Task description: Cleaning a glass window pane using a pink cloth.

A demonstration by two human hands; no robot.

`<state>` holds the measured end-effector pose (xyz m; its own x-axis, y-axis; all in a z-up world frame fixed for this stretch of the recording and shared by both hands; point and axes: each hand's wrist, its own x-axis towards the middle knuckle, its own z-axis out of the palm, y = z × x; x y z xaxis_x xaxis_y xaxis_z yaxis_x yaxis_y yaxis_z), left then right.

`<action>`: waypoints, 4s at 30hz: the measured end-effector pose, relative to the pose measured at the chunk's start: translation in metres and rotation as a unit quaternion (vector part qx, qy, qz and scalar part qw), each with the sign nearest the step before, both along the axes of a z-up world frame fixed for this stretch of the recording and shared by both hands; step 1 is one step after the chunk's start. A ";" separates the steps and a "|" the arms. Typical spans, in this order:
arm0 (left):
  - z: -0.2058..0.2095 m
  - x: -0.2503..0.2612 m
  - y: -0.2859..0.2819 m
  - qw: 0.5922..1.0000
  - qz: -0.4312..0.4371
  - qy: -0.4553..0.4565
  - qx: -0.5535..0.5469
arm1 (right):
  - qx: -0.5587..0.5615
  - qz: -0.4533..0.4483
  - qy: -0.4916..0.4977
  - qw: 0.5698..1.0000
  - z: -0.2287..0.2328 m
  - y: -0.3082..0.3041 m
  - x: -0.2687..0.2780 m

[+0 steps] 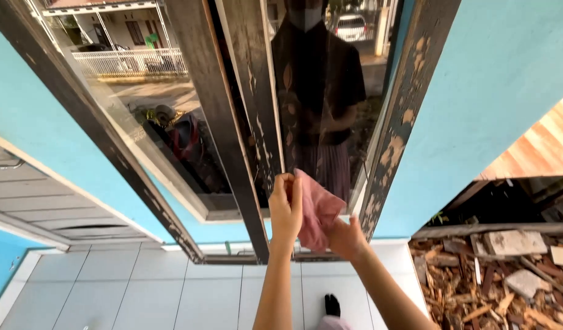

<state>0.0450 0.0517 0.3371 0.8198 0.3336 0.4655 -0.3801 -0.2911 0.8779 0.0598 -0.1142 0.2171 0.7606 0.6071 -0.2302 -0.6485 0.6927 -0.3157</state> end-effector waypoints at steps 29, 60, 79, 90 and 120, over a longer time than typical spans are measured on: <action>0.086 0.165 0.037 0.912 0.232 -0.304 0.147 | -0.421 -0.569 -0.574 0.412 0.047 -0.037 0.200; 0.208 0.242 0.089 0.834 0.232 -0.385 0.320 | -0.481 -0.630 -0.595 0.129 0.391 0.029 0.290; 0.199 0.244 0.092 0.857 0.212 -0.381 0.275 | -0.581 -0.272 -0.763 0.081 0.364 -0.015 0.258; 0.197 0.245 0.103 0.855 0.196 -0.376 0.300 | -0.460 -0.435 -0.774 0.027 0.446 0.059 0.274; 0.192 0.247 0.109 0.858 0.182 -0.344 0.337 | -0.305 -0.168 -0.937 -0.007 0.328 0.050 0.236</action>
